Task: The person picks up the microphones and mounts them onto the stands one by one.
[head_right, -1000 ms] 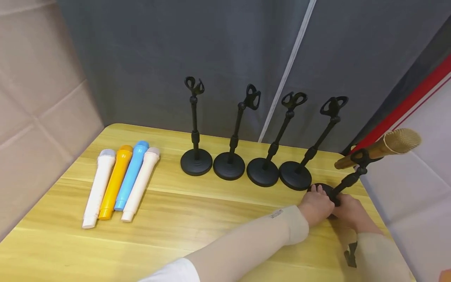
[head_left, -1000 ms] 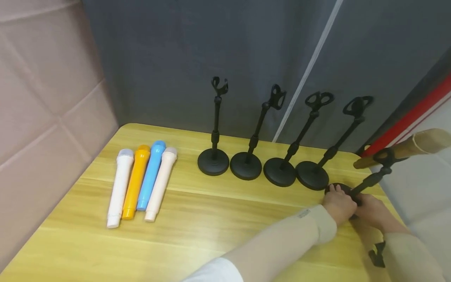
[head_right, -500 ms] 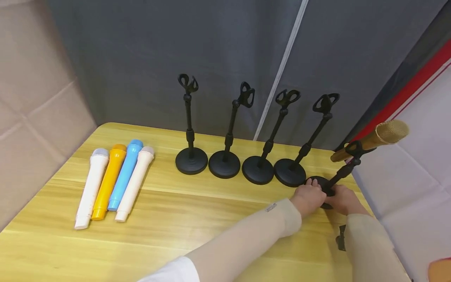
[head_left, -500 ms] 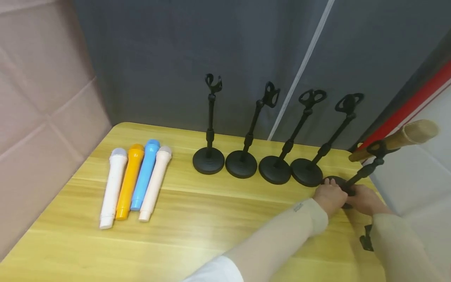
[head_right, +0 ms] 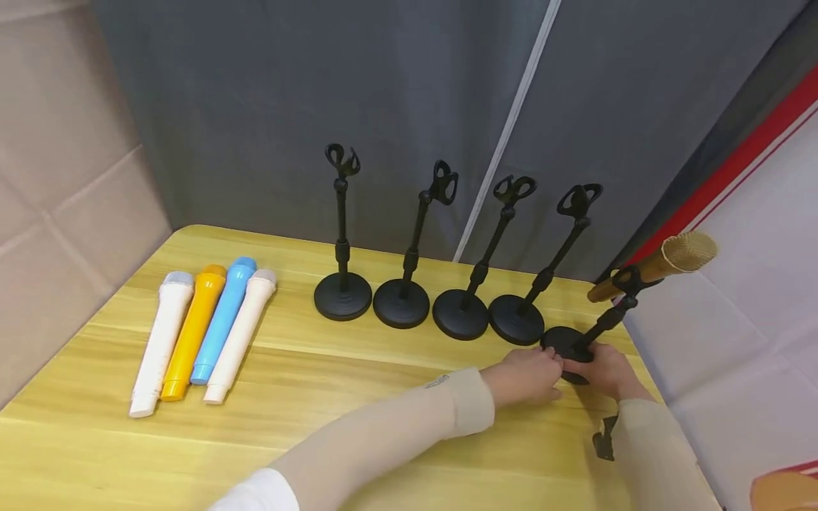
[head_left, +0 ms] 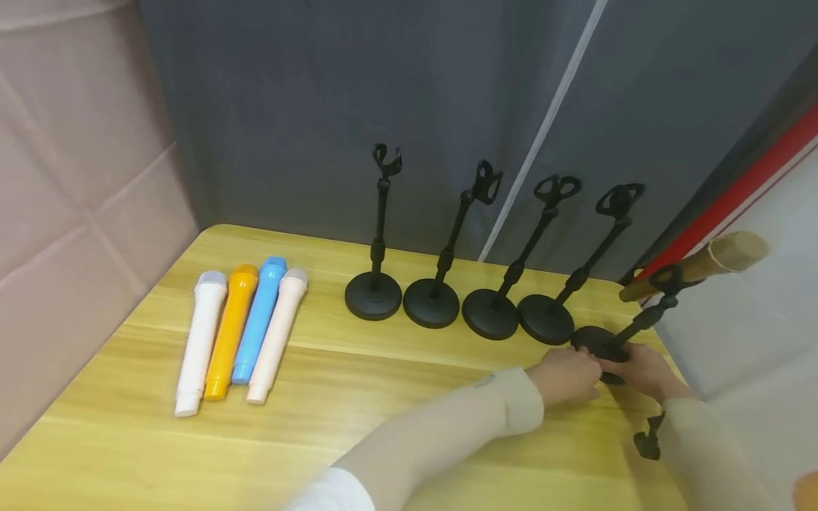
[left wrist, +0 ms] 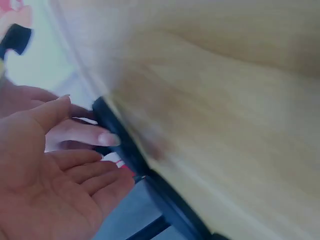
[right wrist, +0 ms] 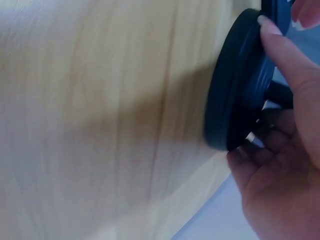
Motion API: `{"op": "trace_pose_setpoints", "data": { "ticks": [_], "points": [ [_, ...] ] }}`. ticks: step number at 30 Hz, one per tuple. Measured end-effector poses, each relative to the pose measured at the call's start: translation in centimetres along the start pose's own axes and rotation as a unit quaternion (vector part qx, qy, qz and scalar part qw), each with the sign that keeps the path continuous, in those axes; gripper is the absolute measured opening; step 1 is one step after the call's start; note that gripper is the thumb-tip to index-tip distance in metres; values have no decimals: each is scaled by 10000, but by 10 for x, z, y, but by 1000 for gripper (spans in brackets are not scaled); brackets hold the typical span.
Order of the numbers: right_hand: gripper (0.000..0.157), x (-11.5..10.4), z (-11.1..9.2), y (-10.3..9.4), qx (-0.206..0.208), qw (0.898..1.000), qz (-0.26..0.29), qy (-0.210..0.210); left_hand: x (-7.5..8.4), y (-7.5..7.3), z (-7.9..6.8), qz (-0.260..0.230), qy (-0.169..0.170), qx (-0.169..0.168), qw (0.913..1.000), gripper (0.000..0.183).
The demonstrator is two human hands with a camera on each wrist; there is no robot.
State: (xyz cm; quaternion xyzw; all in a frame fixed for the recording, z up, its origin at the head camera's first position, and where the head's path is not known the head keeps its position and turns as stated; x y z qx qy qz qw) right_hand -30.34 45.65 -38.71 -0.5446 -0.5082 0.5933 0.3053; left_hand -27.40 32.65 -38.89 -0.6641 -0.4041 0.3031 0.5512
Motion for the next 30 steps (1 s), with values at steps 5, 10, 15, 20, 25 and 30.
{"op": "trace_pose_setpoints", "data": {
  "ticks": [5,10,15,20,25,30],
  "points": [
    [82,-8,-5,9,-242,9957,614,645,-22,-1,-28,-141,181,-14,9997,37],
    [72,-26,-18,-10,-106,9947,547,861,-55,-23,-68,-169,349,126,9992,29],
    [76,-59,-27,-20,0,9980,320,539,-108,-46,-113,-628,346,230,9972,35],
    [89,-85,-33,-12,44,9953,889,380,-175,-46,-156,-1780,-162,19,9839,50],
    [81,-99,-38,-15,552,9920,1119,207,-235,-36,-192,-2559,-1006,174,9613,58],
    [77,-112,-34,-18,1179,9860,1179,47,-285,-20,-226,-2700,-2052,569,9390,72]
  ]
}}
Point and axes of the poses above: each hand's wrist, its own z-axis towards the middle knuckle, its own y-axis out of the palm, x = y × z, the point moved 8 cm from there along z, towards the middle knuckle, and after that the axes turned 14 degrees about -y, right-handed, at the moved point
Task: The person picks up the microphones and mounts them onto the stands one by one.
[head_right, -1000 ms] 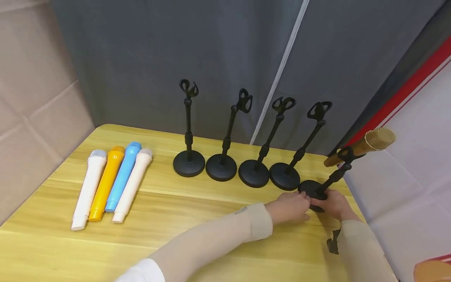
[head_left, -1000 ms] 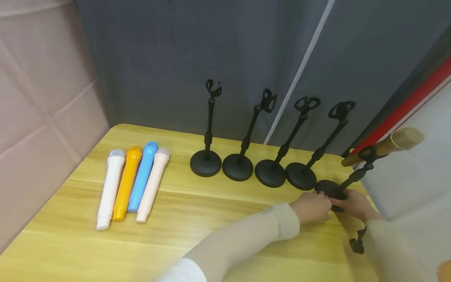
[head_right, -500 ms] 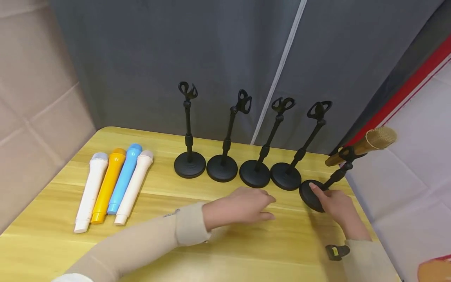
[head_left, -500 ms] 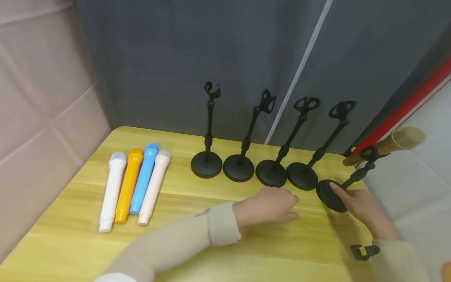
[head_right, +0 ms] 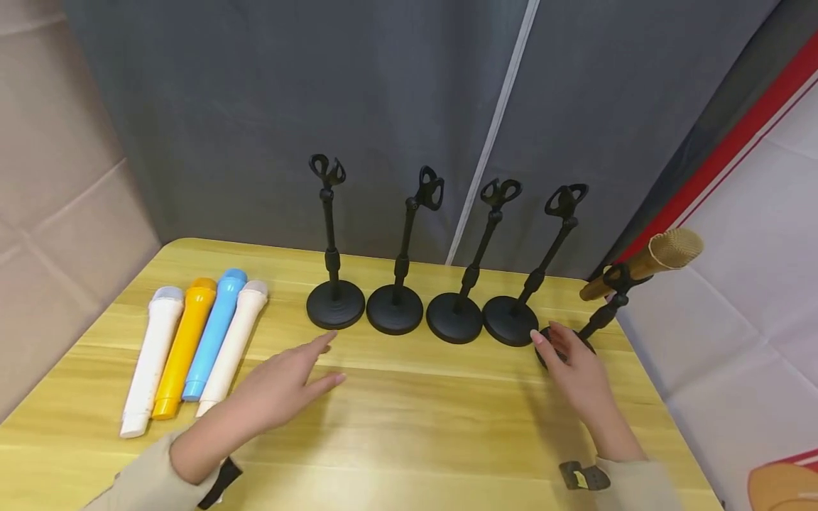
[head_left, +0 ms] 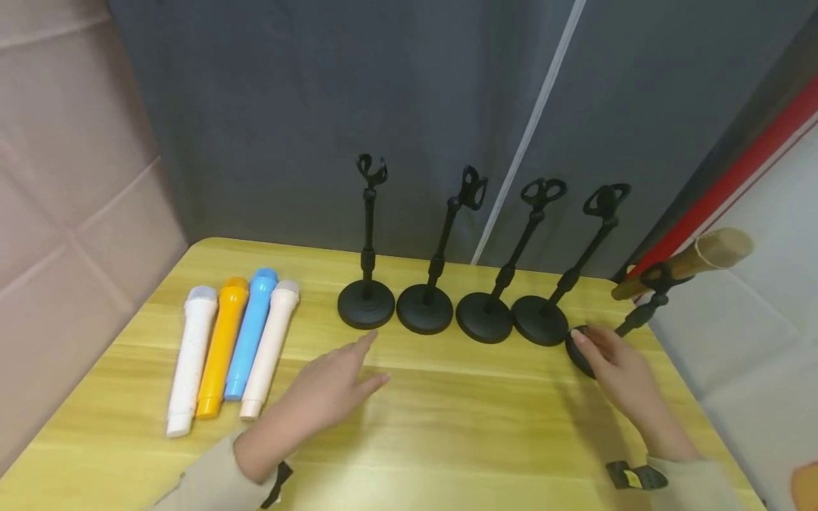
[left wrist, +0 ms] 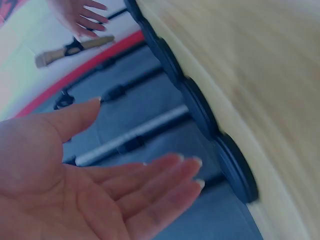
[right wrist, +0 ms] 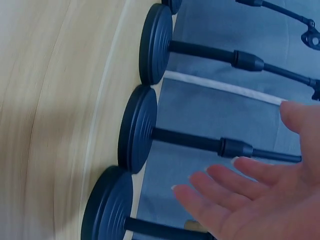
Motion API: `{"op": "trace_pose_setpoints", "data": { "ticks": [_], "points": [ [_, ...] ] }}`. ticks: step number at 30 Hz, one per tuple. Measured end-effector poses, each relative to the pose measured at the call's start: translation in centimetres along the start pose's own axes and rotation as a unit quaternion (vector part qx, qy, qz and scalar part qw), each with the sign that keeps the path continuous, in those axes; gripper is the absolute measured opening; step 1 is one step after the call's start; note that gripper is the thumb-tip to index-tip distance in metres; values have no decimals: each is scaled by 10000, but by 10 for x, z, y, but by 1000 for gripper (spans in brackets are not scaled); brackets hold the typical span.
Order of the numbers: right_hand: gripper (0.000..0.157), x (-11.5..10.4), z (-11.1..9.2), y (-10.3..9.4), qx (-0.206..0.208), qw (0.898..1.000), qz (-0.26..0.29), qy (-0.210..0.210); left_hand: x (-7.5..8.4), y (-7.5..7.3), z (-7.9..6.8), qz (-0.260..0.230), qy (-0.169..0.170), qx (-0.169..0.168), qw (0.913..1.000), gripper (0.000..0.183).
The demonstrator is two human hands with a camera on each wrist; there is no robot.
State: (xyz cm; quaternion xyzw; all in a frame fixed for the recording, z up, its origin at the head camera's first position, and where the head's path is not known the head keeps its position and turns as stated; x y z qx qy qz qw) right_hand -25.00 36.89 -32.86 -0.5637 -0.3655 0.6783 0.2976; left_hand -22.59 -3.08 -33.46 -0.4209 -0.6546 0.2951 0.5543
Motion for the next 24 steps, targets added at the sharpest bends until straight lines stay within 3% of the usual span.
{"op": "trace_pose_setpoints", "data": {
  "ticks": [7,14,20,24],
  "points": [
    [77,-9,8,-2,454,9989,31,-72,-52,-27,-10,615,-674,894,9918,76],
    [88,-9,24,-6,500,9982,318,37,-96,-42,-8,1113,-1254,959,9812,82],
    [94,-8,44,-8,442,9976,520,65,-108,-44,-5,1333,-1291,905,9785,82],
    [97,-5,59,-11,481,9978,430,136,-110,-45,0,1390,-1287,879,9779,72]
  ]
}}
Point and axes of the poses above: each hand's wrist, its own z-axis towards the middle knuckle, its own y-axis out of the palm, x = y × z, the point moved 8 cm from there along z, towards the middle knuckle, and after that the axes turned 14 degrees about -y, right-handed, at the moved point
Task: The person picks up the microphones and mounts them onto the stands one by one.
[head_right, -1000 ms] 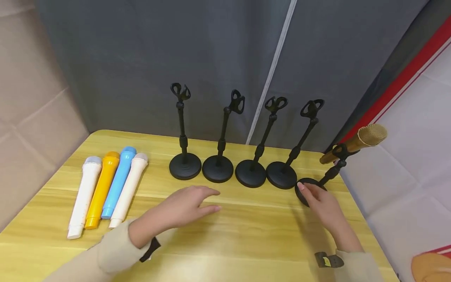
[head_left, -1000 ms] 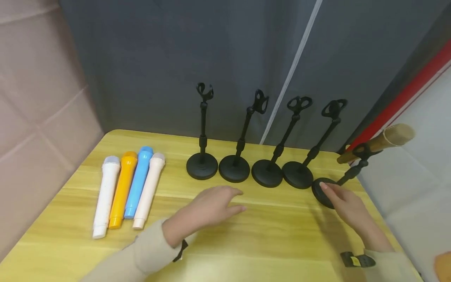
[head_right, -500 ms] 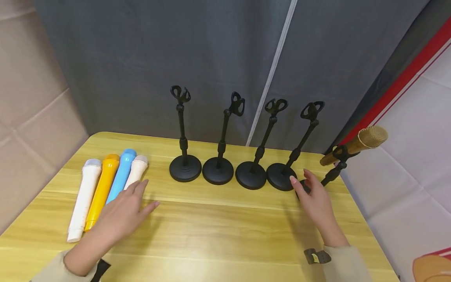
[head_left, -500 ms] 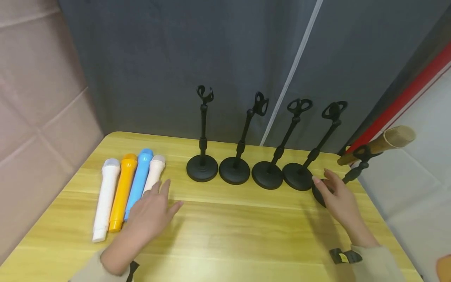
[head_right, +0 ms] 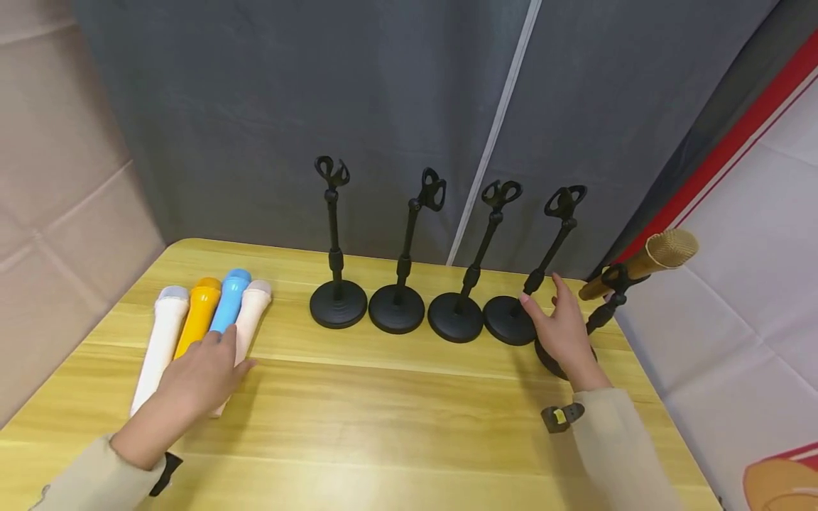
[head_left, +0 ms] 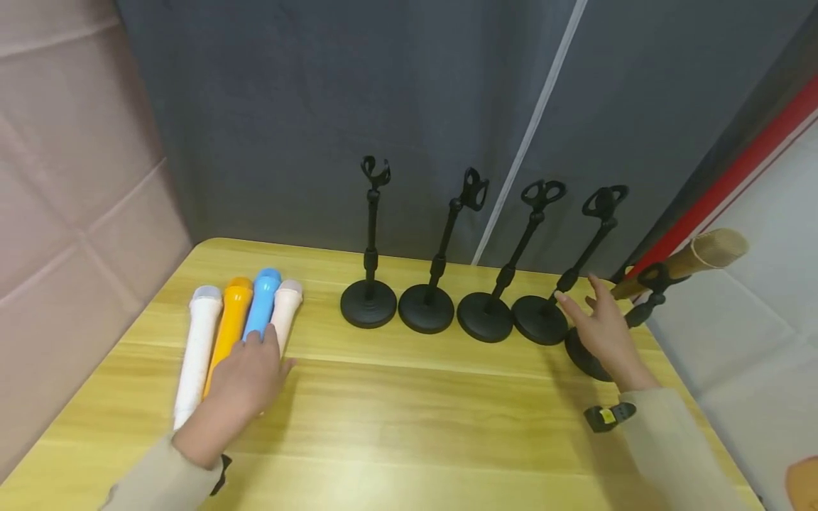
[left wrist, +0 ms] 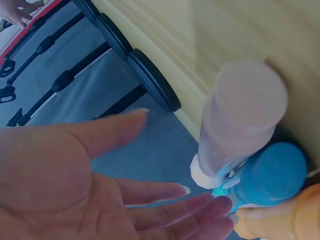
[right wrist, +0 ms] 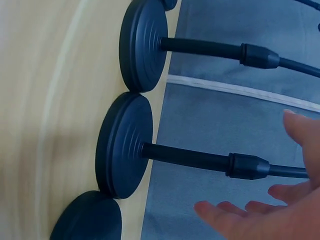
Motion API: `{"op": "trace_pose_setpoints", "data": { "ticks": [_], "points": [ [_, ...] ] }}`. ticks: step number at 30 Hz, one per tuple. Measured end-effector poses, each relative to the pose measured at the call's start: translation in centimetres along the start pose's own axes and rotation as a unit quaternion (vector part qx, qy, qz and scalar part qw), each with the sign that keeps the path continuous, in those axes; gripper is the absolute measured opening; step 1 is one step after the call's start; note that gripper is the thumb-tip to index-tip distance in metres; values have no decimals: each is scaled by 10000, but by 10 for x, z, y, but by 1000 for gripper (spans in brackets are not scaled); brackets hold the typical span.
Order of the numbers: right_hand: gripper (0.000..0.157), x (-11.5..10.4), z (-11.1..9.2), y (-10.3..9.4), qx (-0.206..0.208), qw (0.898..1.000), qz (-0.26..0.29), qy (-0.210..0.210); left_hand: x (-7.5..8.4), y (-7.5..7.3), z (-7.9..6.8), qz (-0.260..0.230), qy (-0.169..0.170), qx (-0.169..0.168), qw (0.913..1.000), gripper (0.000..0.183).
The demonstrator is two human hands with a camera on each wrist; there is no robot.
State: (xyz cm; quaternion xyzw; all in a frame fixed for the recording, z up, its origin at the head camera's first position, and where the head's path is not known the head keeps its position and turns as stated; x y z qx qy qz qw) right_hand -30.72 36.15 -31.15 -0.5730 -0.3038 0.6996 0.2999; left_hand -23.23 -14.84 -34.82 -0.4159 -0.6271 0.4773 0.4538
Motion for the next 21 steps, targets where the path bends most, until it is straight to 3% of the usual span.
{"op": "trace_pose_setpoints", "data": {
  "ticks": [7,12,21],
  "points": [
    [97,5,16,2,151,9996,157,165,-1,2,12,96,-28,69,9999,35],
    [90,11,22,6,357,9976,536,272,1,3,17,357,-5,109,9993,31],
    [86,24,29,8,709,9924,922,408,0,0,24,301,-64,306,9991,28]
  ]
}}
Point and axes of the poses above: each hand's wrist, its own z-axis towards the middle knuckle, its own y-axis out of the palm, x = y × z, the point moved 8 cm from there along z, towards the middle knuckle, and after that the axes turned 14 degrees about -y, right-handed, at the moved point
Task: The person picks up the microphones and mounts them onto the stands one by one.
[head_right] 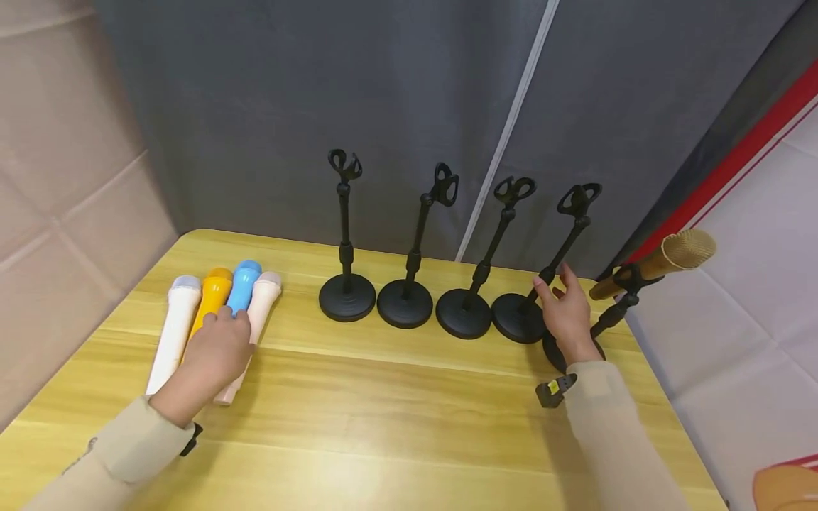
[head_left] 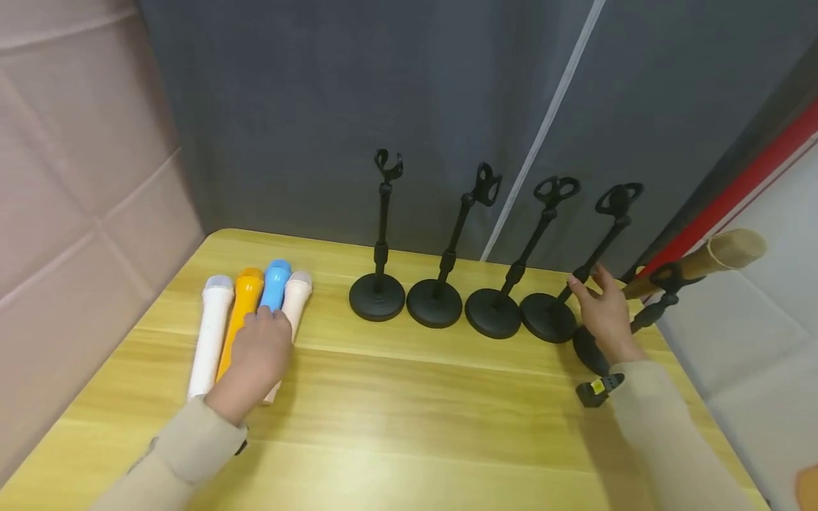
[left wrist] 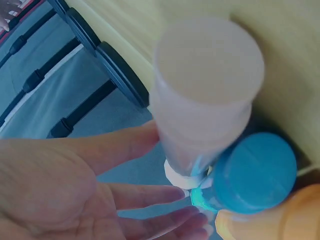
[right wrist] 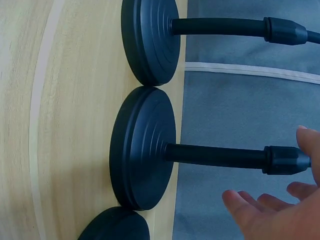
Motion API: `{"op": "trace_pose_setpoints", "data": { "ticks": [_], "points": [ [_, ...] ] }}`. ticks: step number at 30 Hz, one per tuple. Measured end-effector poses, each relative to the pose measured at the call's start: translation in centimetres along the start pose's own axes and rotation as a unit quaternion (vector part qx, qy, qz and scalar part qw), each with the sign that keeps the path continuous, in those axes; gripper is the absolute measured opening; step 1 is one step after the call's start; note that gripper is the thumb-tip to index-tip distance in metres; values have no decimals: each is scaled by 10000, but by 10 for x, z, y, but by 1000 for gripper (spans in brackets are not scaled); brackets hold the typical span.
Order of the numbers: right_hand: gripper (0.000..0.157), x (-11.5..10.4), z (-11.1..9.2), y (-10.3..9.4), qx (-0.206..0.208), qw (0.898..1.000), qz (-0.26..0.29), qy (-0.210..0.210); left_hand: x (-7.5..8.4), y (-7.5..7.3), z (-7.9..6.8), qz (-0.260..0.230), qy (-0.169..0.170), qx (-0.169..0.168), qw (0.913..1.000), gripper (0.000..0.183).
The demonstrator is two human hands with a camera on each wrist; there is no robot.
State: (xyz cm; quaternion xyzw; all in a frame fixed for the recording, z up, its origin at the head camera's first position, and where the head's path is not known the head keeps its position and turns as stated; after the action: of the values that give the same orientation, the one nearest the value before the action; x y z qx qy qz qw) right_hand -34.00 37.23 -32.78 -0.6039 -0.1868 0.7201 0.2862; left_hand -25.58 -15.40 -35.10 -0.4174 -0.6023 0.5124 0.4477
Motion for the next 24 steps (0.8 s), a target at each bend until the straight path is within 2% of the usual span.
{"op": "trace_pose_setpoints", "data": {
  "ticks": [4,10,13,17,24],
  "points": [
    [85,-3,1,0,28,9999,94,-31,2,0,0,-8,23,53,10000,33],
    [84,-9,8,-1,193,9997,-16,-152,3,6,3,-273,-117,-320,9990,45],
    [79,-10,12,0,242,9996,-79,-145,4,10,6,-420,-227,-529,9975,41],
    [70,-10,15,3,375,9991,-173,-132,2,16,10,-572,-391,-774,9946,26],
    [50,-4,20,6,727,9953,-602,-230,0,20,14,-611,-400,-908,9932,15]
  ]
}}
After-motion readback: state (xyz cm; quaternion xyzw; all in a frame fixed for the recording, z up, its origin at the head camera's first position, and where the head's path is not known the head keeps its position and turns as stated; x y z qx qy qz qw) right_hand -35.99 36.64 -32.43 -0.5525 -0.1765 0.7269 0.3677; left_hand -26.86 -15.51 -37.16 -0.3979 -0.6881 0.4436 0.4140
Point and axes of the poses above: each hand's wrist, its own z-axis towards the middle knuckle, its own y-axis out of the palm, x = y × z, the point moved 8 cm from there along z, towards the middle knuckle, and after that the axes turned 14 degrees about -y, right-handed, at the moved point
